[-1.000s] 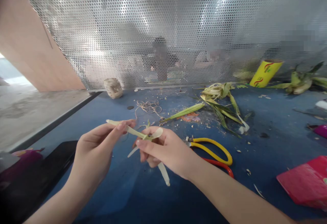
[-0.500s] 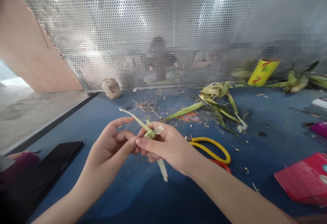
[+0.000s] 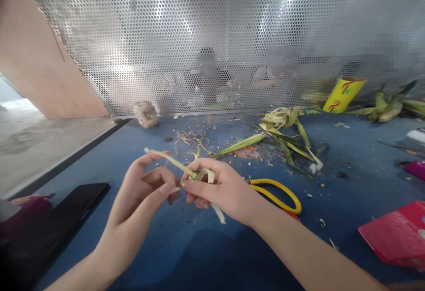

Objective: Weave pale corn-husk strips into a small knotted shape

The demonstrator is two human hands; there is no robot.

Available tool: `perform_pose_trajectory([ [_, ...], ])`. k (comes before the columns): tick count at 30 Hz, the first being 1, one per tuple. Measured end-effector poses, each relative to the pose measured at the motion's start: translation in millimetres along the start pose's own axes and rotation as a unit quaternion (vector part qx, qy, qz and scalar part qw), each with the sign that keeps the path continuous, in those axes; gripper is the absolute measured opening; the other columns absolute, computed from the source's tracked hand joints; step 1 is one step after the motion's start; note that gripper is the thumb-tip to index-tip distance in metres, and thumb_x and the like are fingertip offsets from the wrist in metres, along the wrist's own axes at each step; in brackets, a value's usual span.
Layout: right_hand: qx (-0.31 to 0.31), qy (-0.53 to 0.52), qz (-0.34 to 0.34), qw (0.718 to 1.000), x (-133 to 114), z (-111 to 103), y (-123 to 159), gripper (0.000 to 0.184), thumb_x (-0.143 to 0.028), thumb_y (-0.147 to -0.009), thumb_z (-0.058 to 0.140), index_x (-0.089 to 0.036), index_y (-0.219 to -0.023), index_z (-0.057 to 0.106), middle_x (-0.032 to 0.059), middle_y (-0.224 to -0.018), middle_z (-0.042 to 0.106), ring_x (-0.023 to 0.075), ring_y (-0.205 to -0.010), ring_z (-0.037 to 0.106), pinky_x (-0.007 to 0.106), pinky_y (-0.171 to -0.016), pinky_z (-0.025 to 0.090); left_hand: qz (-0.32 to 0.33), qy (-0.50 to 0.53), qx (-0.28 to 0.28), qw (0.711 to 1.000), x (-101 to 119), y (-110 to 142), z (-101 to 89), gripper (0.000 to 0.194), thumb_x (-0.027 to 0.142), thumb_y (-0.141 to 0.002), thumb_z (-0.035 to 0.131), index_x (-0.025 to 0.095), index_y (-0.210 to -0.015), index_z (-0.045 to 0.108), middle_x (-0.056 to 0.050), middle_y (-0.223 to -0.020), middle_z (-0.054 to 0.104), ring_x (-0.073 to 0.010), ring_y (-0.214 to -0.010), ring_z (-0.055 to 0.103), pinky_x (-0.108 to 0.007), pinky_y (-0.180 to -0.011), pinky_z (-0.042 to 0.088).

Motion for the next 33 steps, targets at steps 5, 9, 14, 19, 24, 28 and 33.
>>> perform_pose_trajectory([
  [5, -0.022, 0.115, -0.014, 0.993, -0.4, 6.9, 3.4, 0.013, -0.020, -0.078, 0.065, -0.018, -0.080, 0.052, -0.0057, -0.061, 0.054, 0.0053, -0.049, 0.048, 0.019, -0.050, 0.041, -0.094, 0.064, -0.037, 0.993, -11.3, -3.2, 7.2, 0.046, 0.028, -0.080, 0.061, 0.025, -0.116, 0.033, 0.002, -0.081, 0.054, -0.0120, -0.064, 0.058, -0.027, -0.055, 0.052],
  [9, 0.001, 0.147, -0.006, 0.989, 2.7, 7.1, 6.6, 0.018, -0.020, -0.084, 0.058, -0.023, -0.096, 0.046, -0.0059, -0.065, 0.054, 0.0074, -0.054, 0.052, 0.021, -0.055, 0.045, -0.109, 0.068, -0.033, 0.991, -13.9, -5.6, 7.8, 0.052, 0.024, -0.076, 0.064, 0.023, -0.119, 0.034, 0.002, -0.079, 0.056, -0.0136, -0.063, 0.060, -0.027, -0.052, 0.052],
  [14, 0.025, 0.191, -0.036, 0.981, 5.5, 6.4, 9.8, 0.057, -0.017, -0.086, 0.054, -0.035, -0.128, 0.021, -0.0044, -0.077, 0.056, 0.0105, -0.059, 0.057, 0.028, -0.062, 0.049, -0.061, -0.008, 0.034, 0.997, -12.0, -7.4, 0.3, 0.054, 0.023, -0.072, 0.069, 0.023, -0.119, 0.042, -0.002, -0.092, 0.059, -0.0178, -0.082, 0.062, -0.029, -0.065, 0.051],
  [19, -0.011, 0.221, -0.036, 0.974, -2.4, 8.6, 16.7, 0.052, -0.021, -0.094, 0.039, -0.029, -0.137, 0.012, 0.0000, -0.081, 0.063, 0.0155, -0.080, 0.062, 0.034, -0.076, 0.050, -0.031, -0.008, 0.067, 0.997, -8.3, -8.5, -3.3, 0.054, 0.023, -0.073, 0.068, 0.022, -0.121, 0.043, -0.003, -0.090, 0.066, -0.0190, -0.085, 0.062, -0.028, -0.065, 0.050],
  [24, -0.021, 0.282, -0.055, 0.958, -9.4, 6.8, 17.4, 0.035, -0.031, -0.098, 0.028, -0.028, -0.131, 0.039, 0.0031, -0.095, 0.067, 0.0174, -0.089, 0.064, 0.034, -0.080, 0.051, -0.052, 0.064, 0.033, 0.996, -6.9, -9.2, 0.4, 0.053, 0.022, -0.073, 0.067, 0.022, -0.118, 0.039, 0.001, -0.076, 0.064, -0.0160, -0.057, 0.061, -0.029, -0.047, 0.051],
  [28, -0.010, 0.322, -0.074, 0.944, -7.5, 5.2, 14.8, 0.036, -0.031, -0.097, 0.030, -0.029, -0.132, 0.038, 0.0039, -0.104, 0.066, 0.0187, -0.094, 0.064, 0.032, -0.079, 0.053, -0.084, 0.074, 0.001, 0.994, -10.3, -9.4, 4.8, 0.047, 0.024, -0.076, 0.066, 0.022, -0.114, 0.040, 0.001, -0.083, 0.058, -0.0131, -0.059, 0.059, -0.028, -0.050, 0.052],
  [33, 0.022, 0.331, -0.055, 0.942, -5.6, 3.0, 13.2, 0.042, -0.034, -0.097, 0.031, -0.032, -0.138, 0.024, 0.0023, -0.087, 0.068, 0.0199, -0.092, 0.065, 0.034, -0.076, 0.053, -0.087, 0.055, -0.004, 0.995, -15.7, -7.3, 6.0, 0.052, 0.034, -0.079, 0.061, 0.025, -0.125, 0.039, -0.002, -0.094, 0.054, -0.0124, -0.070, 0.057, -0.024, -0.054, 0.051],
])
Point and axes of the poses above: each hand's wrist, its own y-axis away from the middle knuckle, its own z-axis out of the palm, x = y × z, the point moved 4 cm from there along -y, towards the middle knuckle
